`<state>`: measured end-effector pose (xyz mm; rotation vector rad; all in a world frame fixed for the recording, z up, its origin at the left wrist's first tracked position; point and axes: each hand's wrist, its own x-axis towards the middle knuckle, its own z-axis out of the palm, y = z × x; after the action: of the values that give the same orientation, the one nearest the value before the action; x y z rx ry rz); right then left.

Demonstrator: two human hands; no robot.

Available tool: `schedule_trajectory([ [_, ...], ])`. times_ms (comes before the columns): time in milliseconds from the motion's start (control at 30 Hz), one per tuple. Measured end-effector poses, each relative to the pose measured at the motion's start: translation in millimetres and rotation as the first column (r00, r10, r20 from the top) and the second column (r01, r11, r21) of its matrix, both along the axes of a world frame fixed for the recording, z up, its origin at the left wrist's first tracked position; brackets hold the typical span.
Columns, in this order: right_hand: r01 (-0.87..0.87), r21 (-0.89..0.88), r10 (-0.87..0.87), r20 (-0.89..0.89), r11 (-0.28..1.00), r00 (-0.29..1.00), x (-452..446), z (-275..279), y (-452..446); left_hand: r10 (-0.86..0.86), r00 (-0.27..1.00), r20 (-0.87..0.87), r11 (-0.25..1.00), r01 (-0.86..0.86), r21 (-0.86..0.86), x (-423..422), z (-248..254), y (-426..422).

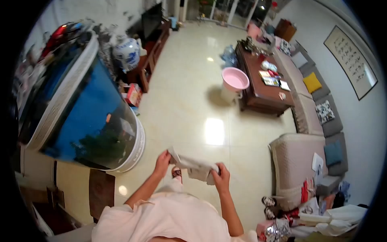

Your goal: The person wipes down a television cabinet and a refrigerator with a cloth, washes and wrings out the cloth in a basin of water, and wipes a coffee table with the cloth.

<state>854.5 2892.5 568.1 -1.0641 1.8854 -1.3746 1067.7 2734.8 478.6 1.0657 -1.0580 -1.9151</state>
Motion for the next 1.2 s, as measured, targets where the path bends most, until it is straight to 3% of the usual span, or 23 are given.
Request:
schedule_trajectory([
  [33,0.018,-0.093,-0.015,0.031,0.995,0.999,-9.1,7.6,-28.5,-0.004,0.996,0.088,0.996,0.011,-0.084,-14.1,0.7,-29.2],
  [67,0.025,-0.053,-0.019,0.11,0.998,0.994,-24.8,15.8,-57.7,0.017,0.995,0.097,0.992,-0.005,-0.127,-29.4,20.7,-54.1],
  [100,0.056,0.007,-0.056,0.198,0.998,0.979,-41.3,13.9,-75.8,-0.103,0.995,0.012,0.992,0.104,-0.077,-48.3,29.1,-95.6],
  [167,0.082,0.003,-0.079,0.326,0.997,0.942,-62.6,10.4,-108.1,-0.146,0.985,-0.091,0.988,0.139,-0.073,-81.8,32.9,-141.0],
  [267,0.108,-0.002,-0.094,0.463,0.994,0.881,-85.0,11.8,-144.2,-0.17,0.976,-0.137,0.985,0.172,0.004,-108.7,59.6,-177.8],
  [467,0.215,0.049,-0.193,0.664,0.975,0.723,-148.4,10.9,-221.4,-0.276,0.949,-0.152,0.949,0.294,0.115,-163.6,61.3,-253.9],
  [500,0.233,0.048,-0.201,0.685,0.971,0.701,-162.8,12.8,-237.1,-0.297,0.945,-0.134,0.949,0.308,0.071,-176.8,55.6,-264.0],
  [567,0.147,0.008,-0.123,0.594,0.989,0.795,-194.8,3.6,-268.8,-0.327,0.941,-0.089,0.945,0.326,-0.025,-202.8,40.1,-288.1],
  [700,0.059,-0.024,-0.042,0.447,0.998,0.894,-260.6,-5.6,-335.7,-0.331,0.943,0.025,0.944,0.331,0.021,-256.9,31.1,-338.3],
  [833,-0.105,0.023,0.103,0.072,0.994,0.992,-338.7,-0.4,-399.0,-0.268,0.939,0.216,0.955,0.288,-0.066,-318.7,22.0,-403.3],
  [933,-0.252,0.155,0.265,-0.072,0.955,0.962,-392.3,-6.7,-428.6,-0.184,0.975,0.128,0.977,0.196,-0.087,-366.9,18.9,-444.8],
  [1067,-0.189,-0.017,0.185,-0.141,0.982,0.973,-438.8,0.0,-471.8,-0.193,0.978,0.083,0.978,0.199,-0.063,-423.2,38.0,-489.6],
  [1200,-0.021,0.112,0.013,0.071,0.993,0.997,-485.0,-7.0,-513.1,-0.254,0.963,0.087,0.964,0.26,-0.064,-479.9,30.5,-539.7],
])
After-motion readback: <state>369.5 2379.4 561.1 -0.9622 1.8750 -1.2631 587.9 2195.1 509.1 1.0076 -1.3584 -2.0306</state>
